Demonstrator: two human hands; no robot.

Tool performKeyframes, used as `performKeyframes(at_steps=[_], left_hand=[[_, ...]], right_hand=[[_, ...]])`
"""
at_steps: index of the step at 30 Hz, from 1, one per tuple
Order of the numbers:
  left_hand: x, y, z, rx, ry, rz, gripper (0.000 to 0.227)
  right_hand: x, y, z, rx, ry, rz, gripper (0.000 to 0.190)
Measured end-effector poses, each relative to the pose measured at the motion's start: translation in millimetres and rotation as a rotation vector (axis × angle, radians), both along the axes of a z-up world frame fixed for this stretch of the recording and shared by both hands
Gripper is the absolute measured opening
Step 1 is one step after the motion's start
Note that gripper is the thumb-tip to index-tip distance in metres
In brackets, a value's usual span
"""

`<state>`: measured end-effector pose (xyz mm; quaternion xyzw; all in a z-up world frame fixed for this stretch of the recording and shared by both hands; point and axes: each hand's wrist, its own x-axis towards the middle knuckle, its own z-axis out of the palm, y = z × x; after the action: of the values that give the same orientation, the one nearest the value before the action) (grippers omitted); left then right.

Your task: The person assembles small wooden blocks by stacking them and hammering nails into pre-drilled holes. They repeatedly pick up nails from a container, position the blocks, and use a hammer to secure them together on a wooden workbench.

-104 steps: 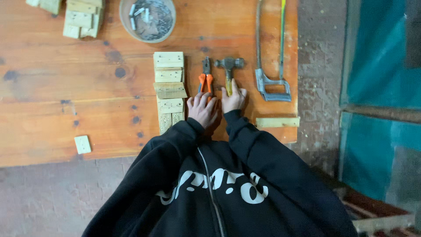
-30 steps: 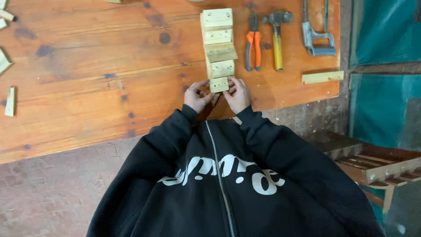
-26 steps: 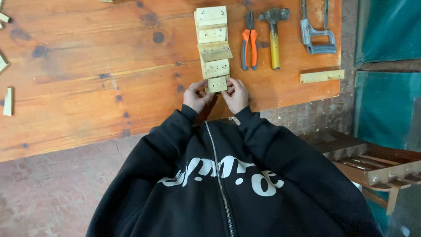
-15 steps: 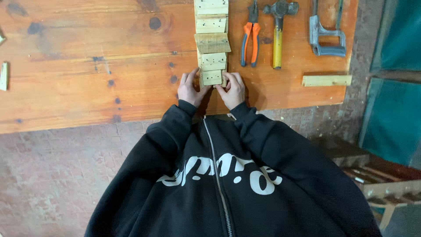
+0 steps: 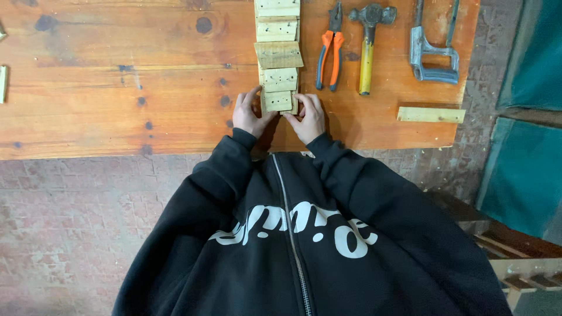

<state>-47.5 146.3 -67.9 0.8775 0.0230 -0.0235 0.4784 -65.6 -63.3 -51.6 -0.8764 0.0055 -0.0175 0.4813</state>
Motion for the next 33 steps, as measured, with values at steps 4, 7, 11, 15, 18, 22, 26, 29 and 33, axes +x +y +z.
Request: performKeyframes(at_steps=[4,7,11,15,18,22,26,29,33], left_hand=[[-0.4,-1.2,1.4,0.018,0.011,-0.001,0.085],[-0.8,-3.8,0.3,0.023,0.016,0.002,0.085],[2.6,-1.0,4.0,0.016,0.034,0.016,0.089],[6.4,-3.3,16.5,0.021,0.046,-0.018,0.102],[8.5,-0.4,11.9,0.049,0.077,-0.026,0.107],[7.0,1.4,11.6,0.003,0.092,-0.029,0.107],[17.1,4.2,8.9,0.021,0.127,-0.051,0.111],[36.7,9.9,-3.9,0.005,0.138,-0.001,0.088],[87.8,16.1,-12.4,0.066,-0.031,0.071,0.051]], right_hand=[[1.6,-3.3,-0.5,0.001,-0.007,0.017,0.055],[1.6,-7.9,-2.8,-0.026,-0.017,0.029,0.054],[7.2,-6.3,-2.3,0.022,0.002,0.040,0.050],[13.8,-10.7,-11.3,0.017,-0.004,0.038,0.045],[16.3,-9.9,-10.8,0.021,-0.023,0.042,0.045],[15.6,-9.6,-13.6,0.007,-0.035,0.046,0.044],[21.4,-10.7,-9.2,-0.001,-0.022,0.021,0.044],[30.0,-9.5,3.8,0.021,0.043,-0.029,0.035],[54.0,-15.4,13.0,0.001,0.040,-0.056,0.021]])
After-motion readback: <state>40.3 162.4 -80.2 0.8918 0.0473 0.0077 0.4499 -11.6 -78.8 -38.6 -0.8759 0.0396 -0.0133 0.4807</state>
